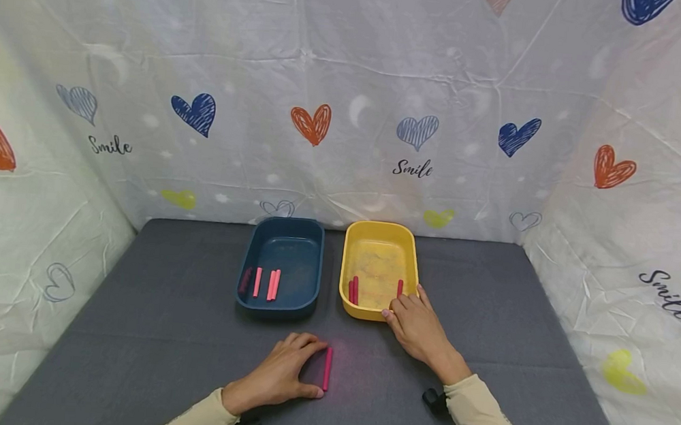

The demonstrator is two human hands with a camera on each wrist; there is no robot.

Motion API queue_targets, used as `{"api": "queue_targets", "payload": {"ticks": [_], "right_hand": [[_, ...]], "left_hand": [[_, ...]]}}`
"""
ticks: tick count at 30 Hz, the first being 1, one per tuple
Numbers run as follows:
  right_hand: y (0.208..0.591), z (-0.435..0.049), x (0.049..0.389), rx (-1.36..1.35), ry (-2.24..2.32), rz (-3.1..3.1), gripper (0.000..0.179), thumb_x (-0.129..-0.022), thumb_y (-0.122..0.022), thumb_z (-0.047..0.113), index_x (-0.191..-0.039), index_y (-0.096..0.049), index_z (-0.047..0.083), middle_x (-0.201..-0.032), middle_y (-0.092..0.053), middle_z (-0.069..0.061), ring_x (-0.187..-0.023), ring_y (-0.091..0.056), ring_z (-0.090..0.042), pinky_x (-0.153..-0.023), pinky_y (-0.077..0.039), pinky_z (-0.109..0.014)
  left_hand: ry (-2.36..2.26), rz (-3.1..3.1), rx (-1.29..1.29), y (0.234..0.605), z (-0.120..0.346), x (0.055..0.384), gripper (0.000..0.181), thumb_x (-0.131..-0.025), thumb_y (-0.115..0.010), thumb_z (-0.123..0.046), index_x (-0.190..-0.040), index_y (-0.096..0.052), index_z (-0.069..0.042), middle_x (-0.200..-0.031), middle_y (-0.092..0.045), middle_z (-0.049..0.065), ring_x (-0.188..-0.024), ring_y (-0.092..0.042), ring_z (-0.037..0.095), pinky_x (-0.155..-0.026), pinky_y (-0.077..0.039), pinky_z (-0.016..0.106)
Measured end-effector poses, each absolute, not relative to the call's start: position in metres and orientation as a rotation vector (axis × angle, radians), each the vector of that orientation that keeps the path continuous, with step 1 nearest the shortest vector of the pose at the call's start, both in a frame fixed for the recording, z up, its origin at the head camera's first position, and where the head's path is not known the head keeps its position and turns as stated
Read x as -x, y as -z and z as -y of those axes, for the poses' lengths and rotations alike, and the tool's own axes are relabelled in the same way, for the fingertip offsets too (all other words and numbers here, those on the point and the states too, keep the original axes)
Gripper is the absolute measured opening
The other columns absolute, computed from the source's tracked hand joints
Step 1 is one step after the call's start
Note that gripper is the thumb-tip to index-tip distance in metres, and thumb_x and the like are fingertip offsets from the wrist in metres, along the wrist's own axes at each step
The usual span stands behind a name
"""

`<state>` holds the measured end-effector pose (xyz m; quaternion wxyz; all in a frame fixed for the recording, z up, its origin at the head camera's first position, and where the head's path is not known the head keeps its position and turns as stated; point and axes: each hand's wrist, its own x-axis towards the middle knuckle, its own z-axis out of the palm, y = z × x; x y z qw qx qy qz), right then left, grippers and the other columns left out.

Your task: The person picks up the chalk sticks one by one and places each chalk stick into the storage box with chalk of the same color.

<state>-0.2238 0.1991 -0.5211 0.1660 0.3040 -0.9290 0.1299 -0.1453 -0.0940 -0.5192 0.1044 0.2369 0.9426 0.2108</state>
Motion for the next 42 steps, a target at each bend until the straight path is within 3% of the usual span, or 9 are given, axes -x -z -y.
{"api": "queue_targets", "payload": {"ticks": [17, 30, 42], "right_hand": [[0.523, -0.200, 0.223, -0.855, -0.386, 2.643, 0.021, -0.101, -0.053, 0.029, -0.084, -0.053, 0.017, -0.082, -0.054, 0.002, -0.091, -0.059, -0.022, -0.115, -0.027, -0.060], [0.523, -0.199, 0.223, -0.862, -0.386, 2.639, 0.020, -0.101, -0.053, 0.028, -0.085, -0.054, 0.016, -0.083, -0.055, 0.001, -0.093, -0.059, -0.022, -0.116, -0.026, -0.060], [0.520, -0.199, 0.223, -0.864, -0.402, 2.647, 0.019, -0.101, -0.053, 0.028, -0.086, -0.055, 0.016, -0.083, -0.056, 0.000, -0.094, -0.059, -0.023, -0.116, -0.025, -0.059]], "left_hand": [[-0.569, -2.784, -0.699, 0.520, 0.090, 0.147, 0.079, -0.072, -0.081, -0.056, -0.137, -0.056, -0.018, -0.130, -0.054, 0.003, -0.115, -0.046, 0.023, -0.094, -0.042, 0.049], [-0.655, -2.762, -0.670, 0.519, 0.094, 0.146, 0.078, -0.072, -0.082, -0.054, -0.137, -0.054, -0.022, -0.129, -0.054, 0.002, -0.115, -0.047, 0.021, -0.097, -0.043, 0.050], [-0.764, -2.795, -0.677, 0.508, 0.102, 0.149, 0.079, -0.073, -0.084, -0.047, -0.139, -0.051, -0.019, -0.129, -0.054, 0.000, -0.113, -0.048, 0.016, -0.097, -0.050, 0.042]]}}
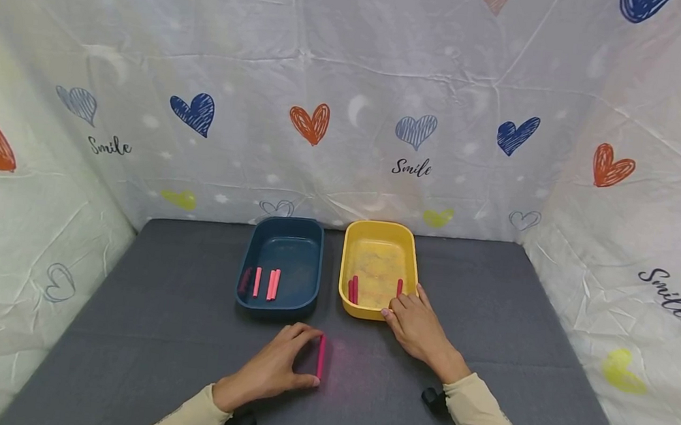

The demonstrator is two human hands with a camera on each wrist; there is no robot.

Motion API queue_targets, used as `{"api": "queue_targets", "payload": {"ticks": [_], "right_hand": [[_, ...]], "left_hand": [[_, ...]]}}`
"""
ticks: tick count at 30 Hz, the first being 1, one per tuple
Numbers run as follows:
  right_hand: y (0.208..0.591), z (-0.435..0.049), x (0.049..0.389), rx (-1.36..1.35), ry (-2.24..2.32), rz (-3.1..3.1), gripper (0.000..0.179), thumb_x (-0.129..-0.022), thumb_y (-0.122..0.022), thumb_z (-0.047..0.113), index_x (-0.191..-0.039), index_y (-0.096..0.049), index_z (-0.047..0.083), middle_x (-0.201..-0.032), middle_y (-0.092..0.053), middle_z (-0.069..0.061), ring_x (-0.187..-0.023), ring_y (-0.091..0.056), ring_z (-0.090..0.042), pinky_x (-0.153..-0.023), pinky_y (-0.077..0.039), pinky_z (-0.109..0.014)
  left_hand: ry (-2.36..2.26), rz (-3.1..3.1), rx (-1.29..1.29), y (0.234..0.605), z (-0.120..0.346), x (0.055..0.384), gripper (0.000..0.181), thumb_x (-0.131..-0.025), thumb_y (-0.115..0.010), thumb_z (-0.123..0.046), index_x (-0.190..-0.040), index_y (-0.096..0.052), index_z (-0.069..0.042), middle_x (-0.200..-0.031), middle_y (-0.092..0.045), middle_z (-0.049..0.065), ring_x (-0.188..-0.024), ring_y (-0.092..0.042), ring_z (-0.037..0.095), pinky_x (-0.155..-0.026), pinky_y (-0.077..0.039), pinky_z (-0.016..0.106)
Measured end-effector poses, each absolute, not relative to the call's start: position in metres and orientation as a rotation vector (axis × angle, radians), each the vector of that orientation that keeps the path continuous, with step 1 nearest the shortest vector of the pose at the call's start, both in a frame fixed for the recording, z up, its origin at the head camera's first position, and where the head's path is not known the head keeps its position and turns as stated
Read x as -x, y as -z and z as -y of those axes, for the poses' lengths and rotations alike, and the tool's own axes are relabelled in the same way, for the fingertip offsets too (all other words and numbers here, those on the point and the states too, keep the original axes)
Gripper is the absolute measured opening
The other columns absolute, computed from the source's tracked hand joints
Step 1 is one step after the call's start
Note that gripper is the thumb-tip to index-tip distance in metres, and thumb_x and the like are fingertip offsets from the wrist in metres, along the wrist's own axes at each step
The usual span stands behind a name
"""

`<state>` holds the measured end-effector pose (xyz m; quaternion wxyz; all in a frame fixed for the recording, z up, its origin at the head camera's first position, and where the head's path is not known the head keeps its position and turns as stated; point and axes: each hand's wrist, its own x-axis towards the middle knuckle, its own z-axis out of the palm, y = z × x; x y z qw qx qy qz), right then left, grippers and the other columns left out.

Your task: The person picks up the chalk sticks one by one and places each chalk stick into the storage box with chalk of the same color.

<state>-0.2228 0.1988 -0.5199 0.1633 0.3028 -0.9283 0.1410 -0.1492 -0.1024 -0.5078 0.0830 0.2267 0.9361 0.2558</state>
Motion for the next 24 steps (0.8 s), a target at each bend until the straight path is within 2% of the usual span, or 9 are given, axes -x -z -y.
{"api": "queue_targets", "payload": {"ticks": [24], "right_hand": [[0.518, -0.199, 0.223, -0.882, -0.418, 2.660, 0.020, -0.102, -0.053, 0.027, -0.084, -0.055, 0.017, -0.083, -0.055, 0.002, -0.093, -0.059, -0.024, -0.117, -0.024, -0.060]], "left_hand": [[-0.874, -2.928, -0.664, 0.469, 0.103, 0.162, 0.081, -0.075, -0.084, -0.042, -0.142, -0.048, -0.017, -0.136, -0.051, 0.003, -0.119, -0.048, 0.020, -0.098, -0.052, 0.044]]}}
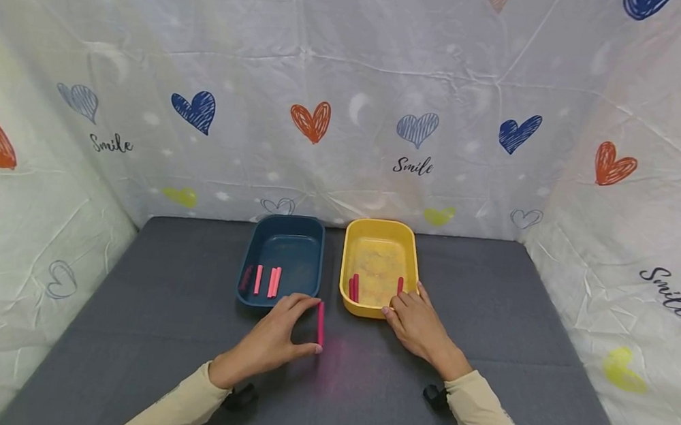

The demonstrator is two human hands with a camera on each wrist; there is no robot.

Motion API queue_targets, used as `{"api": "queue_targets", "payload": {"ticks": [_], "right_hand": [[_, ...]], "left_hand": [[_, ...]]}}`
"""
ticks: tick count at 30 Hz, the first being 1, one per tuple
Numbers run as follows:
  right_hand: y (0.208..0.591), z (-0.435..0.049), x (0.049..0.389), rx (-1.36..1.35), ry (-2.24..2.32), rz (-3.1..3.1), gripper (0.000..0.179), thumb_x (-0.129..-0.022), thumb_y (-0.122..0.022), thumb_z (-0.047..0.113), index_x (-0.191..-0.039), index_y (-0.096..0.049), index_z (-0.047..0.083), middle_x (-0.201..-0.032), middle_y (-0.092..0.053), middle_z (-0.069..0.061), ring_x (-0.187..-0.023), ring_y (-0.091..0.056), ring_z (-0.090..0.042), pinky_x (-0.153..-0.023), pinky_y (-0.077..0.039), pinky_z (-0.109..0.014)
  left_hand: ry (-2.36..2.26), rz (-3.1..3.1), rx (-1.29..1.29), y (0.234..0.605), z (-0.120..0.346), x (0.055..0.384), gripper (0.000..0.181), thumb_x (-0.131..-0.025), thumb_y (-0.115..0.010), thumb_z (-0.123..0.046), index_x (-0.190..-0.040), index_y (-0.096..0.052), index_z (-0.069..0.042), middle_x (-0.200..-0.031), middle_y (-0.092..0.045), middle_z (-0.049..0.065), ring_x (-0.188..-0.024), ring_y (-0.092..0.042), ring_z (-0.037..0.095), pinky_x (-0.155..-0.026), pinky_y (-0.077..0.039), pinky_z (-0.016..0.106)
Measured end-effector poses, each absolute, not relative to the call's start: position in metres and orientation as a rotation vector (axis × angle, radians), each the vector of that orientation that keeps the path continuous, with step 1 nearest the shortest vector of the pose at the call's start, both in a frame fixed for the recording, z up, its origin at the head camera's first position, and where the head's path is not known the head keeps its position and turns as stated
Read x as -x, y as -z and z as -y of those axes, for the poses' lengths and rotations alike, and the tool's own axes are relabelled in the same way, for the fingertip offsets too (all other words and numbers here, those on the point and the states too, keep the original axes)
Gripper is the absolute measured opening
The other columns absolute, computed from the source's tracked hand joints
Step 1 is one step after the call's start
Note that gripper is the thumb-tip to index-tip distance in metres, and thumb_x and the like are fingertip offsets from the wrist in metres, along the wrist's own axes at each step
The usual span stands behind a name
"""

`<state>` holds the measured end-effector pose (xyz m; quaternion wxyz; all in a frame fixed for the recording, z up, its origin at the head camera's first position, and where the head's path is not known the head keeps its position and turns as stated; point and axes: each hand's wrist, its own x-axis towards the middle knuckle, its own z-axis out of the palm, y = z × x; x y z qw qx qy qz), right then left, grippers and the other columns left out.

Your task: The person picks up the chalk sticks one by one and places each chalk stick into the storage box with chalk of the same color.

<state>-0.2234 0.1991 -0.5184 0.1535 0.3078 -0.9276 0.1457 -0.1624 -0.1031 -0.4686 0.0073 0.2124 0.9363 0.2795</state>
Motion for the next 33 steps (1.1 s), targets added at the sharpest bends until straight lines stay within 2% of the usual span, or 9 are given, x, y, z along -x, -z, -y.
{"api": "queue_targets", "payload": {"ticks": [13, 21, 33], "right_hand": [[0.519, -0.200, 0.224, -0.879, -0.419, 2.672, 0.021, -0.102, -0.052, 0.027, -0.084, -0.054, 0.017, -0.082, -0.054, 0.003, -0.092, -0.059, -0.023, -0.117, -0.023, -0.059], [0.519, -0.200, 0.224, -0.874, -0.428, 2.678, 0.021, -0.102, -0.052, 0.027, -0.084, -0.054, 0.017, -0.082, -0.054, 0.002, -0.094, -0.058, -0.023, -0.118, -0.022, -0.058], [0.519, -0.200, 0.225, -0.871, -0.422, 2.680, 0.022, -0.102, -0.051, 0.028, -0.082, -0.051, 0.018, -0.082, -0.053, 0.002, -0.092, -0.059, -0.022, -0.118, -0.023, -0.058]], "left_hand": [[-0.913, -2.957, -0.632, 0.452, 0.098, 0.186, 0.082, -0.077, -0.082, -0.043, -0.146, -0.044, -0.021, -0.140, -0.048, 0.003, -0.121, -0.047, 0.021, -0.100, -0.051, 0.044], [-0.955, -2.956, -0.584, 0.449, 0.089, 0.204, 0.083, -0.078, -0.080, -0.048, -0.147, -0.042, -0.023, -0.143, -0.046, 0.002, -0.128, -0.045, 0.022, -0.104, -0.048, 0.047], [-0.995, -2.944, -0.626, 0.445, 0.070, 0.224, 0.081, -0.079, -0.081, -0.041, -0.147, -0.043, -0.020, -0.140, -0.047, 0.003, -0.126, -0.046, 0.022, -0.103, -0.049, 0.046]]}}
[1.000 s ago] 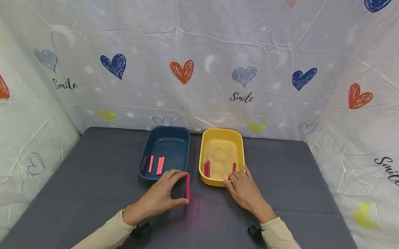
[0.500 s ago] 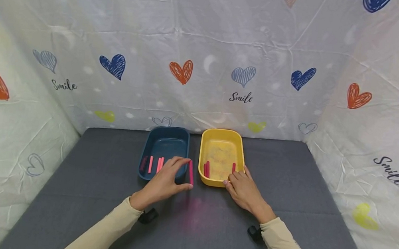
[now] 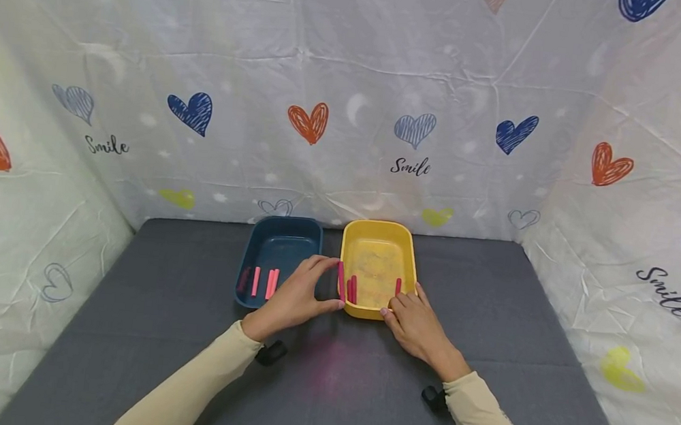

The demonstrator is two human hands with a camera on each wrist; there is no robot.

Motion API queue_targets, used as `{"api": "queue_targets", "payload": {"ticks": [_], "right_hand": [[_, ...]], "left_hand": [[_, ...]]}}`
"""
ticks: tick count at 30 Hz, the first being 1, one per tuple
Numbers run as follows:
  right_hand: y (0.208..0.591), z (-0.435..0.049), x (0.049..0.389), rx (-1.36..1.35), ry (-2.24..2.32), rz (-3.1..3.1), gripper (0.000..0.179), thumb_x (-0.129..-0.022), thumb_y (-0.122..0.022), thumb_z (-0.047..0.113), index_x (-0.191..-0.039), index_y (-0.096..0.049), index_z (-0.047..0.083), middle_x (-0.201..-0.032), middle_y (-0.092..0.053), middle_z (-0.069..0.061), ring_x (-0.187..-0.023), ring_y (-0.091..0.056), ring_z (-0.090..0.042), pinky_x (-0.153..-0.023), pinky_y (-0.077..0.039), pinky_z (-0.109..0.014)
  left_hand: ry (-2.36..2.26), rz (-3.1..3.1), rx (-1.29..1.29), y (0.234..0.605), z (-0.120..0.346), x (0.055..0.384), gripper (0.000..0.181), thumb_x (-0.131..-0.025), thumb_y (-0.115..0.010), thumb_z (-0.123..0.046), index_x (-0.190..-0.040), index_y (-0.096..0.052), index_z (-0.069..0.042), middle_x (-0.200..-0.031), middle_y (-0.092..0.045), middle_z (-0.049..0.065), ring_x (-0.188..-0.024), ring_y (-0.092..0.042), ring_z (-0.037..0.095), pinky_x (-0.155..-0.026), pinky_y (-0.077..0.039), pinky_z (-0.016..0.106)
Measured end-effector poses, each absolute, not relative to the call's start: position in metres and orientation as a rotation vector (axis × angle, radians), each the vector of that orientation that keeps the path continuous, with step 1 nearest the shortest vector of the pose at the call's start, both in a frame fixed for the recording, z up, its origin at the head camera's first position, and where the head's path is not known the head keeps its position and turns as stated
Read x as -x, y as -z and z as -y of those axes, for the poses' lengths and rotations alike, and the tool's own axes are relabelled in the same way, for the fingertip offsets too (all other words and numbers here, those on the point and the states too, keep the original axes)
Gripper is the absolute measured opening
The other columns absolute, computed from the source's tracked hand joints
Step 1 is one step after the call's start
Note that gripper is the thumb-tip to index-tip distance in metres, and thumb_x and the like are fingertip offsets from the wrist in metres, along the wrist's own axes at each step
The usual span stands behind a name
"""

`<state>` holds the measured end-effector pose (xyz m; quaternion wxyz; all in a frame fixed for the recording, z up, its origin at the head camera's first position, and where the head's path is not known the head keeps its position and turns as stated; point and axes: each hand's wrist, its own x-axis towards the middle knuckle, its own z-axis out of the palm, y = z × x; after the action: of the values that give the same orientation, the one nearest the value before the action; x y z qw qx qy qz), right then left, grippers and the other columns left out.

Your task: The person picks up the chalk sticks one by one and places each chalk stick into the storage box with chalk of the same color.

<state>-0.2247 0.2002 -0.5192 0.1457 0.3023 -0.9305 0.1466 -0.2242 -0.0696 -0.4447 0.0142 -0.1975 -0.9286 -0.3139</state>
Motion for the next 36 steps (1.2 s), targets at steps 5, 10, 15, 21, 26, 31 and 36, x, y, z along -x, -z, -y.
{"api": "queue_targets", "payload": {"ticks": [5, 10, 15, 21, 26, 31, 36], "right_hand": [[0.519, -0.200, 0.225, -0.871, -0.414, 2.676, 0.022, -0.102, -0.052, 0.029, -0.083, -0.053, 0.018, -0.083, -0.055, 0.002, -0.093, -0.059, -0.022, -0.118, -0.023, -0.058], [0.518, -0.200, 0.225, -0.869, -0.410, 2.669, 0.022, -0.102, -0.052, 0.028, -0.083, -0.053, 0.017, -0.082, -0.055, 0.002, -0.093, -0.059, -0.023, -0.117, -0.024, -0.058], [0.520, -0.199, 0.225, -0.868, -0.397, 2.671, 0.021, -0.102, -0.052, 0.028, -0.084, -0.053, 0.017, -0.083, -0.055, 0.002, -0.093, -0.059, -0.022, -0.117, -0.025, -0.058], [0.520, -0.199, 0.226, -0.862, -0.389, 2.670, 0.021, -0.101, -0.052, 0.028, -0.084, -0.053, 0.017, -0.085, -0.056, 0.001, -0.095, -0.059, -0.022, -0.117, -0.026, -0.058], [0.521, -0.200, 0.225, -0.860, -0.380, 2.670, 0.021, -0.101, -0.053, 0.029, -0.084, -0.053, 0.017, -0.084, -0.055, 0.001, -0.094, -0.059, -0.022, -0.117, -0.025, -0.058], [0.521, -0.199, 0.225, -0.858, -0.381, 2.679, 0.021, -0.101, -0.052, 0.030, -0.085, -0.053, 0.017, -0.085, -0.055, 0.001, -0.093, -0.059, -0.023, -0.117, -0.025, -0.059], [0.520, -0.199, 0.225, -0.859, -0.377, 2.683, 0.021, -0.101, -0.052, 0.030, -0.085, -0.054, 0.017, -0.086, -0.056, 0.000, -0.093, -0.059, -0.024, -0.117, -0.025, -0.059]], "left_hand": [[0.973, 2.883, 0.643, 0.444, 0.063, 0.231, 0.080, -0.079, -0.081, -0.042, -0.146, -0.044, -0.018, -0.138, -0.048, 0.003, -0.122, -0.047, 0.020, -0.103, -0.050, 0.043], [0.958, 2.861, 0.688, 0.444, 0.057, 0.237, 0.079, -0.079, -0.081, -0.041, -0.145, -0.044, -0.016, -0.138, -0.049, 0.005, -0.121, -0.048, 0.022, -0.103, -0.049, 0.042], [0.959, 2.859, 0.698, 0.445, 0.053, 0.244, 0.079, -0.080, -0.080, -0.041, -0.145, -0.044, -0.016, -0.138, -0.048, 0.005, -0.121, -0.048, 0.021, -0.102, -0.050, 0.041], [0.973, 2.867, 0.698, 0.446, 0.049, 0.255, 0.078, -0.080, -0.080, -0.041, -0.145, -0.044, -0.016, -0.138, -0.048, 0.005, -0.119, -0.048, 0.021, -0.101, -0.051, 0.039], [0.975, 2.891, 0.679, 0.449, 0.045, 0.265, 0.079, -0.080, -0.079, -0.042, -0.146, -0.043, -0.016, -0.140, -0.048, 0.005, -0.121, -0.048, 0.022, -0.104, -0.049, 0.041], [0.975, 2.926, 0.687, 0.453, 0.041, 0.271, 0.080, -0.082, -0.078, -0.044, -0.147, -0.040, -0.016, -0.145, -0.044, 0.005, -0.127, -0.047, 0.022, -0.106, -0.048, 0.040], [0.978, 2.943, 0.700, 0.457, 0.036, 0.276, 0.080, -0.083, -0.076, -0.044, -0.148, -0.039, -0.015, -0.148, -0.043, 0.005, -0.128, -0.046, 0.022, -0.106, -0.048, 0.039]]}}
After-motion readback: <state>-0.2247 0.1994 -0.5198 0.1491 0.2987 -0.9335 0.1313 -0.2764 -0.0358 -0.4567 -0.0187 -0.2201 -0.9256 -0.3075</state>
